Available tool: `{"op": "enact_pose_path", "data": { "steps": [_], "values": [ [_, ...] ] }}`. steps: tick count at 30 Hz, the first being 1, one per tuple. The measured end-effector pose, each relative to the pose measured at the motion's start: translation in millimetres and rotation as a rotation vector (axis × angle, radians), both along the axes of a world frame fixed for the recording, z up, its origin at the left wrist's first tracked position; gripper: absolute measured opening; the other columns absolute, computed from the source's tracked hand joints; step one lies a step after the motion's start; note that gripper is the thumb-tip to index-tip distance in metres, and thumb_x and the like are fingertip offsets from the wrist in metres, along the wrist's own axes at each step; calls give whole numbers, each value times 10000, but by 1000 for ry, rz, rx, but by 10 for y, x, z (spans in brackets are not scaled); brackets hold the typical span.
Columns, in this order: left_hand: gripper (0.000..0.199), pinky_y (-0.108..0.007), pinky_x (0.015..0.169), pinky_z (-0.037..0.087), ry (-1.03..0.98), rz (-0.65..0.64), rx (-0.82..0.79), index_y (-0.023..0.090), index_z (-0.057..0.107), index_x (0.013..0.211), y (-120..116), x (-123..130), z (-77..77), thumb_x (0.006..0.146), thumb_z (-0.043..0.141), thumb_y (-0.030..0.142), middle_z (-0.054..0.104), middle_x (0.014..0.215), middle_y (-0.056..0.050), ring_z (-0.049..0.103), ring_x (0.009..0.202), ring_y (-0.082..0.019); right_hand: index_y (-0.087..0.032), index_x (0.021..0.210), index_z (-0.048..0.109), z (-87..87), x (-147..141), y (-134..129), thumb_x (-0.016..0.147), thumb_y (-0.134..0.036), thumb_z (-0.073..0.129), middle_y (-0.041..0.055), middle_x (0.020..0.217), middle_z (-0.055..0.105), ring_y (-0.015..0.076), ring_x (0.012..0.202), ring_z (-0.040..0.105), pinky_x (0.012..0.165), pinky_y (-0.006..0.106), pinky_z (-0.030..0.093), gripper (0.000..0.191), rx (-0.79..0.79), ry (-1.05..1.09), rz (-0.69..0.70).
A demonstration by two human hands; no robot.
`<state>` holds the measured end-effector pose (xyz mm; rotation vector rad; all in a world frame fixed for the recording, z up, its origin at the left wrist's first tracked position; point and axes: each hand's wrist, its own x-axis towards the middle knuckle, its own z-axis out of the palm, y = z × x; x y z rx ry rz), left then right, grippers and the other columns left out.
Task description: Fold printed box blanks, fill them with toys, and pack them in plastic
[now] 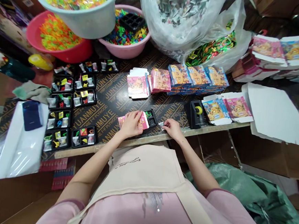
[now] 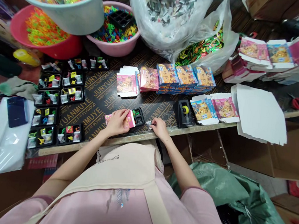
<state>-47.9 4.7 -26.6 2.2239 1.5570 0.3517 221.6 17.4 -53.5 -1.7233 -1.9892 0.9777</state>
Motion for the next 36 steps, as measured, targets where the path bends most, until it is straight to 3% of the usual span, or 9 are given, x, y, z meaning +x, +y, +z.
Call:
{"op": "enact_pose_path", "data": {
  "steps": [5,12,15,19,24,27,30,34,36],
  "values": [
    [824,-524,1098,344,30,25,17,126,477,1411,-40,13,-12,623,653,295,541,1392,-193,496,1280,-379,-212,584,609,44,-28,170,720,-328,737,-15,556,611,151,537,542,596,289,433,220,-44,198,-84],
    [840,-524,1067,371,-6,24,28,124,465,1419,-57,66,-41,619,657,298,541,1383,-198,506,1266,-378,-209,640,647,162,-335,237,697,-294,781,-6,661,630,149,615,558,656,293,458,169,58,245,-13],
    [846,-521,1065,374,-20,41,38,132,460,1424,-54,66,-44,620,656,302,541,1380,-197,508,1264,-373,-215,864,718,154,-362,234,671,-327,829,25,851,661,153,650,571,700,321,502,249,123,250,-51],
    [856,-517,1071,372,-29,48,39,136,459,1427,-58,90,-21,616,668,310,538,1385,-193,505,1271,-370,-217,1157,710,92,-365,207,785,-395,741,71,1012,671,169,683,617,723,352,537,414,88,322,-134],
    [845,-511,1060,389,-57,85,45,122,464,1430,-70,240,0,638,684,319,538,1385,-205,500,1285,-375,-216,1124,759,65,-540,109,798,-384,722,77,942,695,217,797,644,782,375,536,369,99,358,-137],
    [857,-518,1071,388,-114,113,32,129,462,1441,-67,292,-6,645,706,331,529,1398,-204,486,1306,-383,-244,993,799,117,-607,73,868,-446,637,75,990,717,225,926,658,881,381,520,288,53,537,-19],
    [889,-534,1122,350,-291,118,-14,165,455,1462,-36,271,7,640,735,356,512,1431,-179,462,1342,-371,-252,842,806,195,-591,100,839,-545,653,58,989,729,229,994,654,939,378,500,330,-66,728,38],
    [872,-501,1166,334,-890,52,-210,213,560,1389,12,245,51,596,806,479,549,1438,-118,461,1373,-354,-281,1027,772,312,-596,159,793,-642,655,38,1090,731,220,1014,652,929,373,506,446,-166,888,-250],
    [740,-495,1115,405,-1239,69,-402,201,681,1230,8,264,53,592,807,555,663,1299,-104,536,1308,-364,-274,1076,750,364,-648,159,782,-679,638,35,1120,734,224,1043,653,939,371,506,513,-233,959,-296]
  ]
}}
